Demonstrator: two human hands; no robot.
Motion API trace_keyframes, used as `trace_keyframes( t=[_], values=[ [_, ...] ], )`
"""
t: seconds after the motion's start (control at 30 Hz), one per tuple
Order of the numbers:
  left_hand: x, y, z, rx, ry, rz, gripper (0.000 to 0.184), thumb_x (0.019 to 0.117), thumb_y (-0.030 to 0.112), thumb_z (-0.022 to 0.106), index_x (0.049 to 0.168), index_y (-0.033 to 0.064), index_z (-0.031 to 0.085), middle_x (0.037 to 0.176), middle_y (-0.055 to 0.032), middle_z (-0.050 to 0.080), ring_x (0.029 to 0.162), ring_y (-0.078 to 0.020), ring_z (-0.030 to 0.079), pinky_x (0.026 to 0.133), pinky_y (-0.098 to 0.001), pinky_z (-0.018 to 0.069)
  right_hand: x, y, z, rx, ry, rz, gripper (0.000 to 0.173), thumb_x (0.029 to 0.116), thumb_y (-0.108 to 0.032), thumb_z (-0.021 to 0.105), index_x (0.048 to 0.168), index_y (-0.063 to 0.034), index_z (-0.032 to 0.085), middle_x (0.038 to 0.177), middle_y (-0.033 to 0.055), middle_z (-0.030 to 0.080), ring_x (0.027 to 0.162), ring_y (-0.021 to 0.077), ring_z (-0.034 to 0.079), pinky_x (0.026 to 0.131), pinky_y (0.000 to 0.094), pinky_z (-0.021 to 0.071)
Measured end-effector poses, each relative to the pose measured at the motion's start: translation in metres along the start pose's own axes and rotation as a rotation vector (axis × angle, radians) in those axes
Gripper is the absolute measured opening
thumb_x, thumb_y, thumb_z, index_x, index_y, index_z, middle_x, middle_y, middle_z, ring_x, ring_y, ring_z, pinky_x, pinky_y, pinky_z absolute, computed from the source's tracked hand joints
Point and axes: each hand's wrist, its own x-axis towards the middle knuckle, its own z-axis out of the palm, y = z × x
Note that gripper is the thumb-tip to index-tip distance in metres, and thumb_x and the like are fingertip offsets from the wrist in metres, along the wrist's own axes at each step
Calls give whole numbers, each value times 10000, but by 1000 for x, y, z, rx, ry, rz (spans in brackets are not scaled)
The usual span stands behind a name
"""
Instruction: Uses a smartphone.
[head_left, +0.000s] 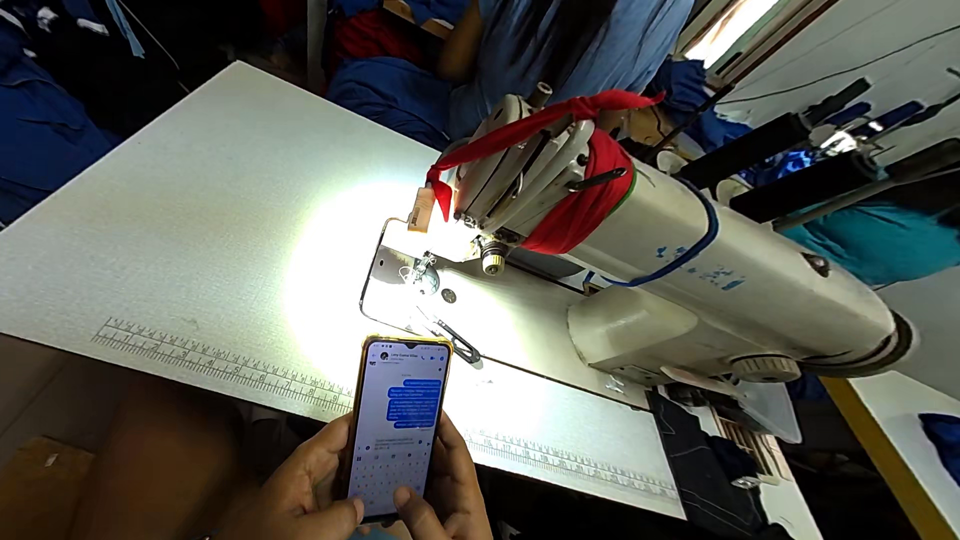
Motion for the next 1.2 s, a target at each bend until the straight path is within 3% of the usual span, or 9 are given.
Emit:
trace_keyframes(
  t=[0.17, 0.3, 0.43, 0.5, 0.63, 0.8, 0.93, 1.07, 1.2],
  values=[
    [0, 1, 0, 33, -9, 5, 640, 889, -91, 539, 1483, 96, 392, 1374, -57, 614, 1175, -186, 662, 891, -359, 615, 0, 0, 0, -12, 17, -8, 683, 925, 92, 506, 1496, 166, 138, 1366, 155, 562, 1156, 137, 654, 916, 322, 602],
    [2, 3, 6, 105, 41, 8, 565, 925, -116, 492, 1457, 57, 417, 1339, -45, 641, 1167, -156, 665, 942, -342, 596, 1, 1, 4, -32, 54, -39, 686, 950, 31, 584, 1489, 147, 176, 1350, 143, 580, 1150, 128, 657, 916, 306, 602],
    [2, 3, 4, 72, 27, 0, 594, 904, -112, 503, 1461, 69, 410, 1343, -53, 637, 1167, -165, 665, 926, -345, 601, 2, -2, 4, -25, 59, -26, 656, 964, 31, 565, 1480, 158, 180, 1325, 146, 595, 1136, 122, 664, 927, 309, 599],
    [1, 4, 3, 63, 25, -13, 601, 900, -101, 525, 1458, 98, 421, 1339, -44, 642, 1148, -164, 675, 879, -338, 618, 2, -3, 2, -5, 47, -26, 585, 1000, 2, 521, 1474, 148, 210, 1308, 125, 624, 1128, 110, 670, 954, 316, 586],
    [2, 3, 4, 44, 6, -23, 628, 898, -102, 524, 1479, 103, 406, 1363, -51, 628, 1165, -183, 670, 872, -354, 621, 4, -4, 0, 15, 95, -23, 358, 1068, -53, 405, 1400, 62, 337, 1158, 53, 691, 1006, 85, 705, 875, 296, 606],
    [2, 2, 4, 39, -11, -23, 636, 891, -114, 515, 1480, 94, 395, 1373, -53, 619, 1173, -182, 665, 867, -349, 622, 4, 0, 1, -6, 153, -26, 293, 1075, -37, 391, 1357, 43, 401, 1094, 54, 700, 968, 91, 712, 853, 292, 609],
    [1, 1, 3, 51, 3, -26, 617, 905, -85, 540, 1473, 126, 421, 1351, -39, 637, 1139, -172, 680, 839, -338, 629, 3, 0, -3, 30, 97, -9, 348, 1065, -36, 388, 1400, 54, 355, 1153, 66, 690, 1009, 106, 706, 882, 314, 604],
    [1, 1, 1, 54, 19, -21, 610, 900, -75, 539, 1460, 141, 429, 1342, -33, 642, 1117, -163, 688, 815, -324, 631, 3, -2, -11, 96, -63, 42, 572, 972, 46, 412, 1491, 93, 177, 1316, 97, 624, 1134, 137, 669, 941, 359, 587],
    [1, 0, -1, 33, 7, -15, 624, 891, -89, 533, 1467, 125, 420, 1349, -51, 633, 1121, -176, 686, 837, -335, 627, 3, -4, -10, 57, -79, 67, 686, 900, 112, 441, 1501, 126, 109, 1357, 137, 583, 1151, 150, 664, 920, 357, 602]
  ],
)
